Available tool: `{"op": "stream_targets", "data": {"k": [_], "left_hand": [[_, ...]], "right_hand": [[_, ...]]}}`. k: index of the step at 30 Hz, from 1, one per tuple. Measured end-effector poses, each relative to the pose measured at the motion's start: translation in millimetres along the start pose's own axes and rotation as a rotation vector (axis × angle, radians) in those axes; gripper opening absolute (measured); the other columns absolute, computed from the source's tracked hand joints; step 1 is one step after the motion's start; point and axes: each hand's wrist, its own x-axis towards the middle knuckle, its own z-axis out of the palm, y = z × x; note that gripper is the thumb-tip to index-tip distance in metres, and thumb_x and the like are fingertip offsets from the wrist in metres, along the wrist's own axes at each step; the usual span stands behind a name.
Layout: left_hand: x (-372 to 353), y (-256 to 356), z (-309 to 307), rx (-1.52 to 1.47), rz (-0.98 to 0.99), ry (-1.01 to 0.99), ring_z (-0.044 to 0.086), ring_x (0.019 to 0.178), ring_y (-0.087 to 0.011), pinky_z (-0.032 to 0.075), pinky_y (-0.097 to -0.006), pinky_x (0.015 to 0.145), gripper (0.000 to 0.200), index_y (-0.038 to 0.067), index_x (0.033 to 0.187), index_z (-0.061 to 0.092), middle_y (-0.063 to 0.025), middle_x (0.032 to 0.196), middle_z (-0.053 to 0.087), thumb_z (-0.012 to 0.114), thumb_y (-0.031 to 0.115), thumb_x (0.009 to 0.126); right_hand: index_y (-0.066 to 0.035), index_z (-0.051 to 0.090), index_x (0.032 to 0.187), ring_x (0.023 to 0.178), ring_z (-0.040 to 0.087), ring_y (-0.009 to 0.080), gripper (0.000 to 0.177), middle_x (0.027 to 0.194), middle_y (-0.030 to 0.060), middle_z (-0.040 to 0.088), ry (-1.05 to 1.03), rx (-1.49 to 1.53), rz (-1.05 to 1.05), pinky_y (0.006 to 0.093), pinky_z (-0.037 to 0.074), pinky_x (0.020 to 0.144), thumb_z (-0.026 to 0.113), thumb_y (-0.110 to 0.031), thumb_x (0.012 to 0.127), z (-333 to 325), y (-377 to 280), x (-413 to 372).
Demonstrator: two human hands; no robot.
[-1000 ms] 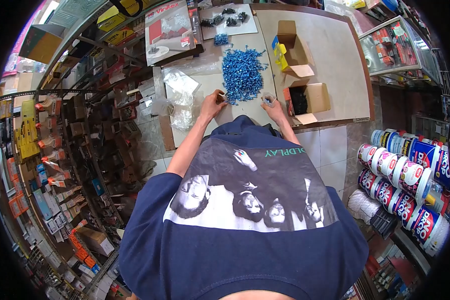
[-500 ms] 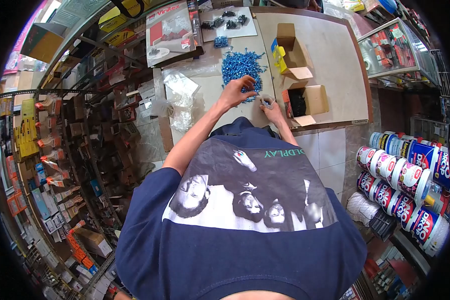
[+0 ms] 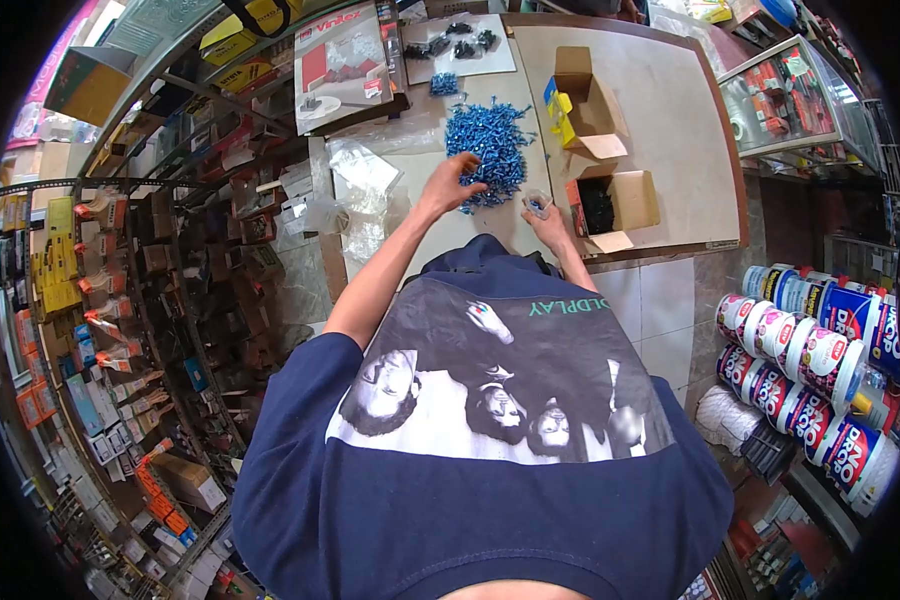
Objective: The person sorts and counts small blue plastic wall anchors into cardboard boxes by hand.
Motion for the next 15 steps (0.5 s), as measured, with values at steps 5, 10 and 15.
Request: {"op": "stream_targets", "data": {"k": [5, 10, 15], "left_hand": [[-20.0, -49.8, -10.1, 0.247, -0.113, 0.21, 0.055, 0.102, -0.0323, 0.045, -0.0394, 0.089, 0.039, 0.008, 0.101, 0.061, -0.0127, 0.103, 0.062, 0.076, 0.017, 0.065], [-22.1, -56.5, -15.0, 0.25, -0.109, 0.047, 0.055, 0.1, -0.0328, 0.045, -0.0402, 0.088, 0.029, 0.012, 0.101, 0.063, -0.0096, 0.103, 0.063, 0.064, 0.008, 0.073], [-26.6, -52.8, -11.0, 0.352, -0.04, 0.059, 0.058, 0.092, -0.0305, 0.047, -0.0384, 0.083, 0.027, 0.009, 0.102, 0.064, -0.0102, 0.099, 0.065, 0.061, 0.009, 0.075]], "right_hand": [[-0.003, 0.058, 0.114, 0.094, 0.058, 0.0155, 0.037, 0.102, 0.0077, 0.063, -0.001, -0.013, 0.005, 0.0279, 0.045, 0.083, 0.067, -0.013, 0.079, -0.2, 0.6, 0.9], [-0.003, 0.058, 0.115, 0.094, 0.059, 0.0165, 0.038, 0.102, 0.0094, 0.063, -0.001, -0.036, 0.035, 0.0286, 0.045, 0.084, 0.066, -0.014, 0.08, -2.1, -9.6, -3.6], [-0.002, 0.057, 0.115, 0.095, 0.059, 0.0172, 0.039, 0.102, 0.0109, 0.064, 0.026, -0.012, 0.045, 0.0294, 0.045, 0.084, 0.066, -0.016, 0.079, -1.0, -8.3, -3.1]]}}
